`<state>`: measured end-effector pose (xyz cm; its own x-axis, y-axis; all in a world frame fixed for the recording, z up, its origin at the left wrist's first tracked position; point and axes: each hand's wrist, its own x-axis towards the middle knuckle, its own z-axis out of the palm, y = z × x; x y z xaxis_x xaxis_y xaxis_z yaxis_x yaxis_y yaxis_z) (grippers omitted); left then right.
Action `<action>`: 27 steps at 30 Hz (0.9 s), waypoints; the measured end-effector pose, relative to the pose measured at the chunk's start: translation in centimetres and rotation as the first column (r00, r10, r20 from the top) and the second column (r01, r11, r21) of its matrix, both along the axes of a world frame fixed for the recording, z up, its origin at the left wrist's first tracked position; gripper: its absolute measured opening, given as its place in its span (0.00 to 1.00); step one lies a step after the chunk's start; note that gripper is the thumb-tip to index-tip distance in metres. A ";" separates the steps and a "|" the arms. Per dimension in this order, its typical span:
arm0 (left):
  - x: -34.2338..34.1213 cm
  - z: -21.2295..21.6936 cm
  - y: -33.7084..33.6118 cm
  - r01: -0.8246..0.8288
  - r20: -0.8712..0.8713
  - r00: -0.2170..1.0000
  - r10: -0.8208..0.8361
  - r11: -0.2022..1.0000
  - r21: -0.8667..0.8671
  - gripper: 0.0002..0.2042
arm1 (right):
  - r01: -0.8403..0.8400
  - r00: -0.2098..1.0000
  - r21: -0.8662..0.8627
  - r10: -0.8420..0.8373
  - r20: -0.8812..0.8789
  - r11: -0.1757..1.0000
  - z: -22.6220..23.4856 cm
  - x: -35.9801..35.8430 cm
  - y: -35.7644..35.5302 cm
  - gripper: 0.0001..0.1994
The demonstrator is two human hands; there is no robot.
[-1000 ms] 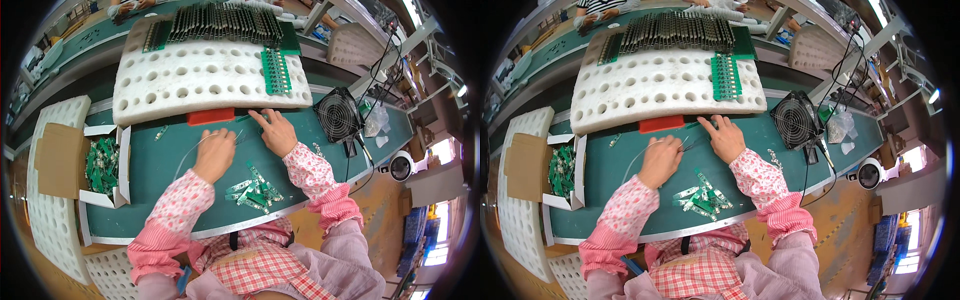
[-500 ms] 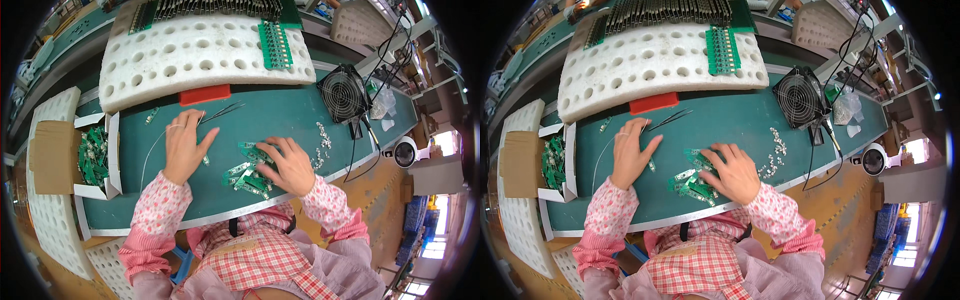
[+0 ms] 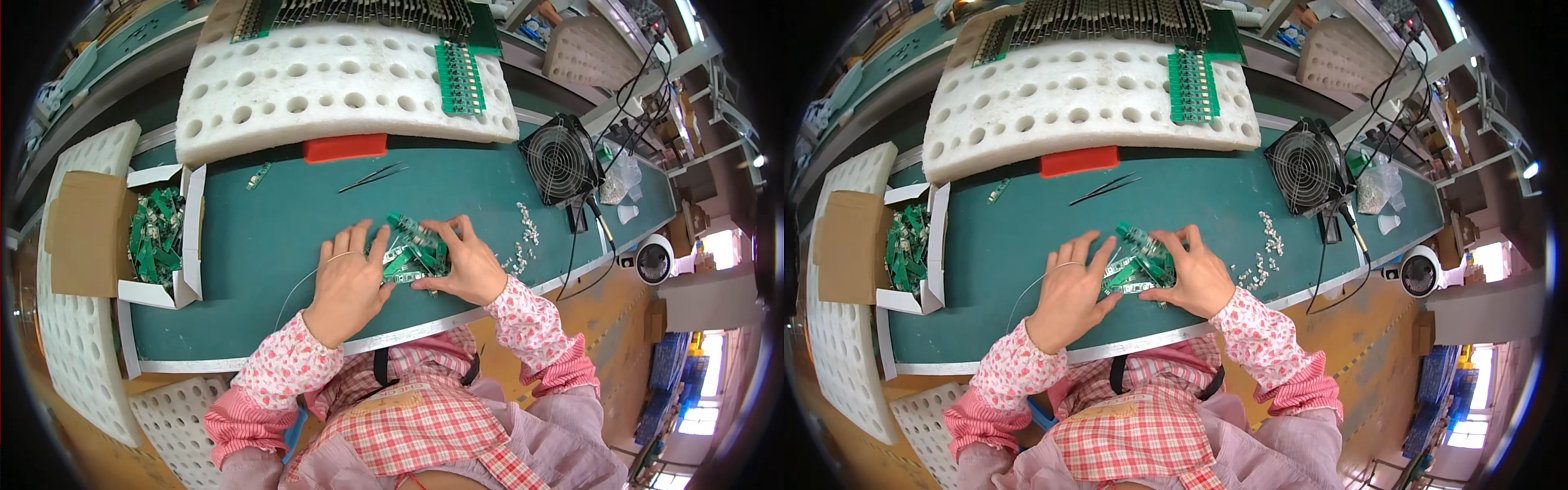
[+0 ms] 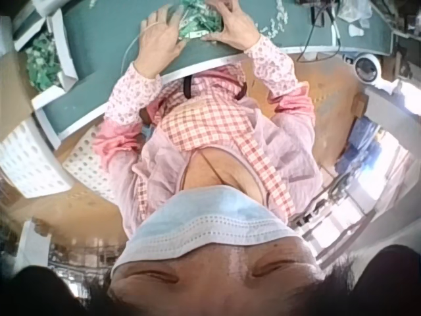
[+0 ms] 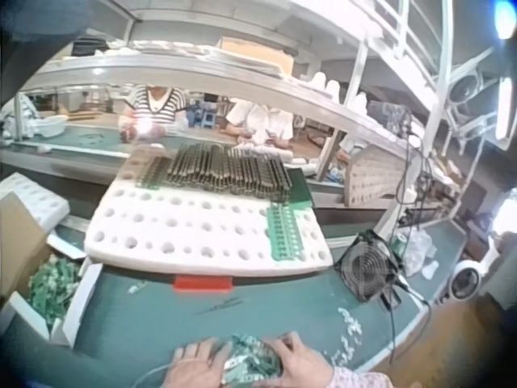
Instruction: The person solders electronic components onto small printed circuit boards using a soldering iron and solder wire, with tweezers to manipulate the components.
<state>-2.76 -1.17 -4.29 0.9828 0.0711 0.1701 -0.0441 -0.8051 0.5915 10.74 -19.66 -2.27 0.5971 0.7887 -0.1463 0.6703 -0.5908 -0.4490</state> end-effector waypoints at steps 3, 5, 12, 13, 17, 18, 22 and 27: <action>0.3 -0.1 -0.4 -0.128 -0.045 0.991 0.128 0.992 -0.016 0.32 | -0.009 0.999 0.010 0.010 -0.037 1.000 0.1 -0.4 0.9 0.42; 0.2 -0.9 -0.2 -0.151 -0.012 0.988 0.151 0.986 -0.070 0.29 | -0.035 0.999 0.024 0.036 -0.027 0.999 -0.1 -0.6 1.5 0.40; -1.7 -1.4 0.6 -0.256 0.027 0.965 0.262 0.957 -0.136 0.21 | -0.082 0.986 0.117 0.098 -0.137 0.990 -0.4 -1.7 5.0 0.35; -2.0 -1.4 0.6 -0.276 0.018 0.960 0.280 0.953 -0.121 0.20 | -0.107 0.984 0.089 0.118 -0.132 0.990 -0.5 -1.7 5.3 0.33; -2.7 -1.7 0.2 -0.337 0.078 0.934 0.349 0.932 -0.129 0.20 | -0.113 0.958 0.039 0.119 -0.262 0.993 0.6 -2.0 6.7 0.29; -2.9 -1.6 -0.2 -0.344 0.073 0.930 0.361 0.922 -0.176 0.20 | -0.101 0.952 0.025 0.104 -0.288 0.995 0.9 -2.2 7.1 0.27; -4.0 -1.1 1.5 -0.383 0.029 0.906 0.421 0.849 -0.364 0.20 | -0.109 0.904 -0.007 0.096 -0.416 0.994 2.8 -2.5 10.1 0.23; -6.8 3.4 7.7 -0.541 0.222 0.771 0.597 0.798 -0.265 0.20 | -0.265 0.824 0.280 0.368 -0.431 0.923 5.0 -2.9 18.6 0.21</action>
<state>-9.55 6.52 -0.88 0.6624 0.6577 0.3587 0.2034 -0.6187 0.7588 7.88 -1.04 2.73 0.2098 0.9642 -0.1620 0.4840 -0.2464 -0.8397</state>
